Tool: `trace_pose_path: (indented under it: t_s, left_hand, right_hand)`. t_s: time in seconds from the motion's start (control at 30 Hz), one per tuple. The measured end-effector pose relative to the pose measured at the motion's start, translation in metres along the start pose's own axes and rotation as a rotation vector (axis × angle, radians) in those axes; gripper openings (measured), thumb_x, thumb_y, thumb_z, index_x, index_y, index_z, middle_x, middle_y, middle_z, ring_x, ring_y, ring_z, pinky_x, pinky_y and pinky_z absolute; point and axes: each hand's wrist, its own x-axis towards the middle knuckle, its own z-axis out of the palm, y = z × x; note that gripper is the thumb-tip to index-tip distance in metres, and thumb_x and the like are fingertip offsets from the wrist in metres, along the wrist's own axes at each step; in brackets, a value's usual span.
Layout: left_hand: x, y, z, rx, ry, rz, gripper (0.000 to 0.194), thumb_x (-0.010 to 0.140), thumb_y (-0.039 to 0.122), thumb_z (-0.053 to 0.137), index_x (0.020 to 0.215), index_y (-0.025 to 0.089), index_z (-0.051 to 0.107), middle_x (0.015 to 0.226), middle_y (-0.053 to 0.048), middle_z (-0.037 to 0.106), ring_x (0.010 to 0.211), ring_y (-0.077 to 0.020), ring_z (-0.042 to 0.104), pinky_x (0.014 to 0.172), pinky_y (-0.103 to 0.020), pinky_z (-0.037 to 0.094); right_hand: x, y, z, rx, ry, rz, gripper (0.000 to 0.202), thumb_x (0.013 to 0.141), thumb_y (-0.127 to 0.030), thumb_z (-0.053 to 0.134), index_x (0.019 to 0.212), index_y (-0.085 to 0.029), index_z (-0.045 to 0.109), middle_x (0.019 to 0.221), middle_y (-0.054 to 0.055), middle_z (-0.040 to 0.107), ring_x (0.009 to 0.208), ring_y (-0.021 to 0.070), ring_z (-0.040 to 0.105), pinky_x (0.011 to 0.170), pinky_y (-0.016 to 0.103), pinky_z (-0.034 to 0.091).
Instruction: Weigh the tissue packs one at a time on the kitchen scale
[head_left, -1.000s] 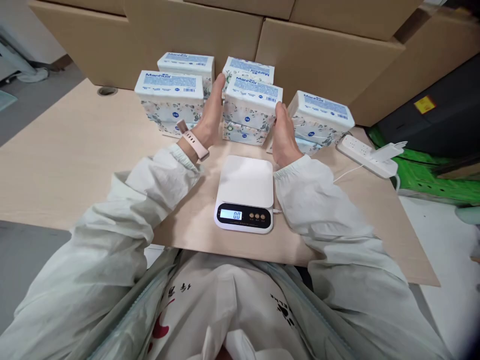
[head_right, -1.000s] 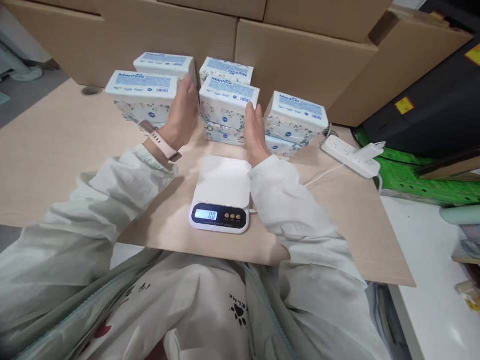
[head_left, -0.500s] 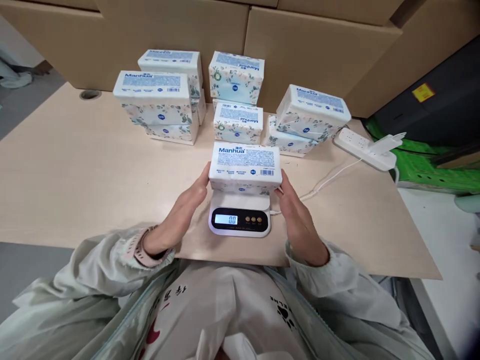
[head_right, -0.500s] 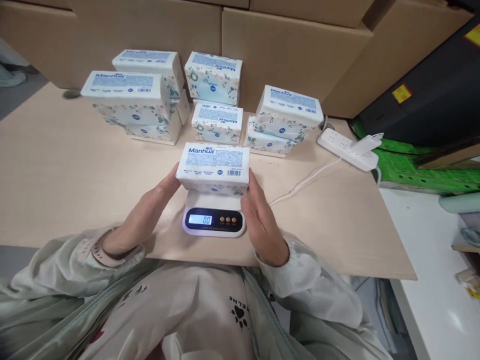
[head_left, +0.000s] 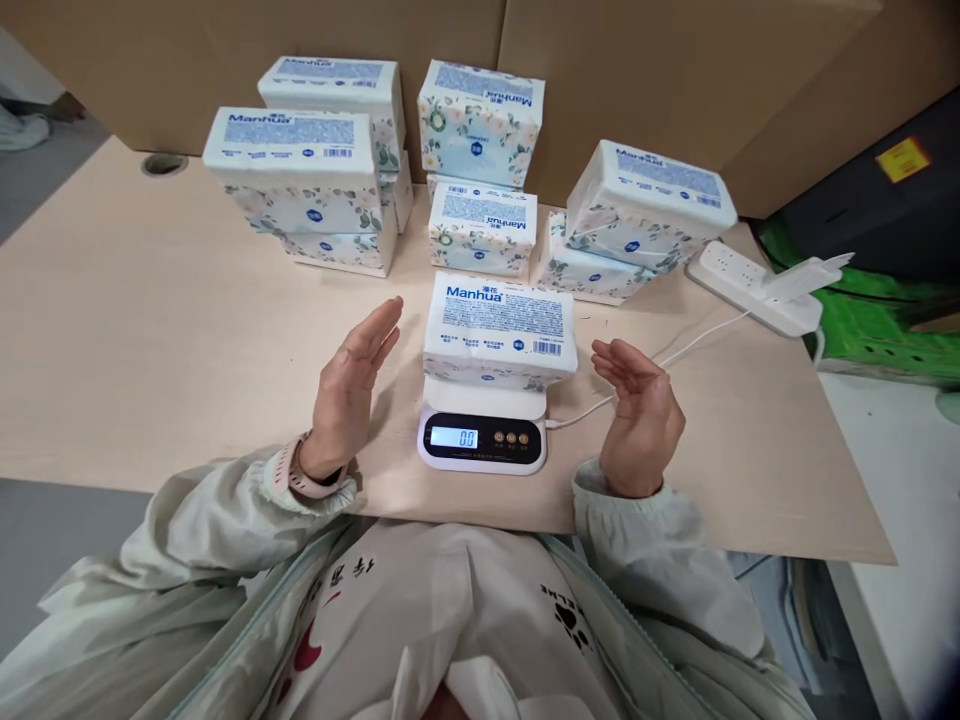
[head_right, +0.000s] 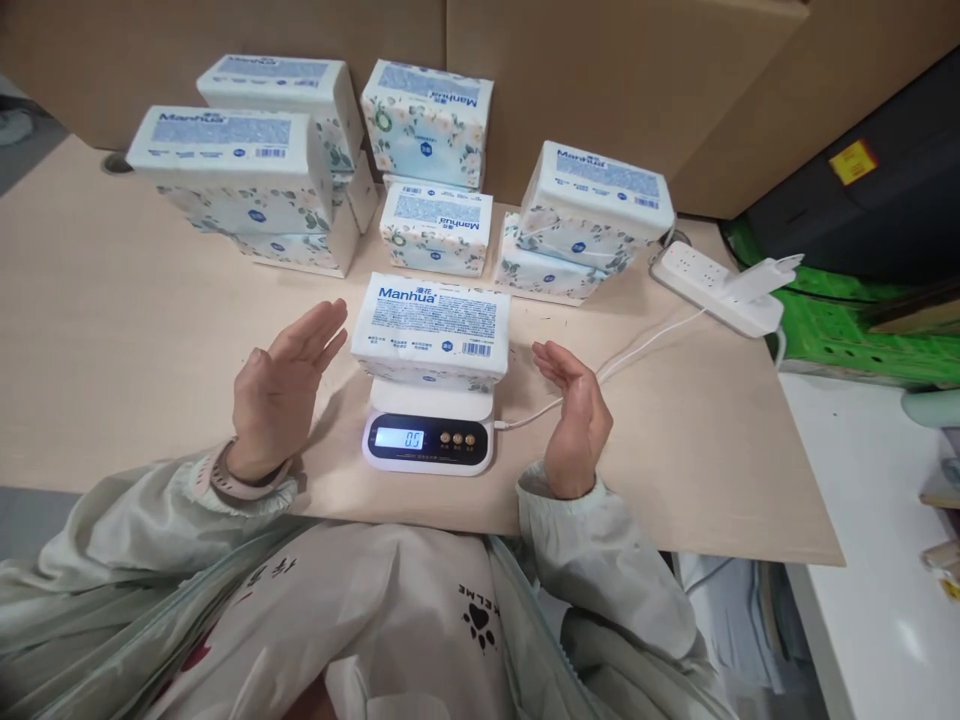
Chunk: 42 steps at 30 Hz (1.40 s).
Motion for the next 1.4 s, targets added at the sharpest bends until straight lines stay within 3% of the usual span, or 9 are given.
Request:
trace_pose_path:
  t_s: [0.23, 0.6, 0.97, 1.4]
  left_hand:
    - [0.0008, 0.0055, 0.0029, -0.045, -0.028, -0.016, 0.062, 0.107, 0.072, 0.039, 0.141, 0.034, 0.075, 0.159, -0.004, 0.064, 0.16, -0.0312, 0.049, 0.137, -0.057, 0.036]
    - [0.0026, 0.0038, 0.0014, -0.05, -0.013, -0.031, 0.061, 0.106, 0.072, 0.043, 0.141, 0.033, 0.075, 0.156, -0.004, 0.067, 0.155, -0.0305, 0.055, 0.135, -0.055, 0.04]
    - [0.0041, 0.0061, 0.0026, -0.036, -0.011, -0.076, 0.066, 0.103, 0.075, 0.046, 0.14, 0.029, 0.074, 0.158, -0.008, 0.065, 0.157, -0.034, 0.052, 0.136, -0.057, 0.038]
    - [0.0044, 0.0046, 0.0024, -0.035, -0.019, -0.082, 0.066, 0.102, 0.075, 0.047, 0.14, 0.028, 0.073, 0.159, -0.008, 0.064, 0.158, -0.0345, 0.051, 0.136, -0.058, 0.037]
  right_hand:
    - [0.0022, 0.0001, 0.001, 0.059, -0.012, 0.041, 0.051, 0.104, -0.062, 0.052, 0.111, -0.021, 0.081, 0.111, 0.011, 0.085, 0.107, 0.0279, 0.08, 0.104, 0.055, 0.06]
    - [-0.0001, -0.005, 0.0006, 0.038, -0.032, 0.071, 0.052, 0.105, -0.063, 0.05, 0.104, -0.022, 0.083, 0.108, 0.01, 0.085, 0.108, 0.0286, 0.079, 0.107, 0.056, 0.06]
    - [-0.0005, -0.0088, 0.0003, -0.016, -0.066, 0.062, 0.058, 0.107, -0.064, 0.043, 0.101, -0.022, 0.083, 0.107, 0.01, 0.085, 0.108, 0.0294, 0.079, 0.103, 0.055, 0.061]
    - [-0.0006, -0.0085, -0.0006, -0.005, -0.047, 0.089, 0.057, 0.105, -0.063, 0.047, 0.098, -0.019, 0.083, 0.103, 0.011, 0.084, 0.103, 0.0282, 0.079, 0.101, 0.052, 0.06]
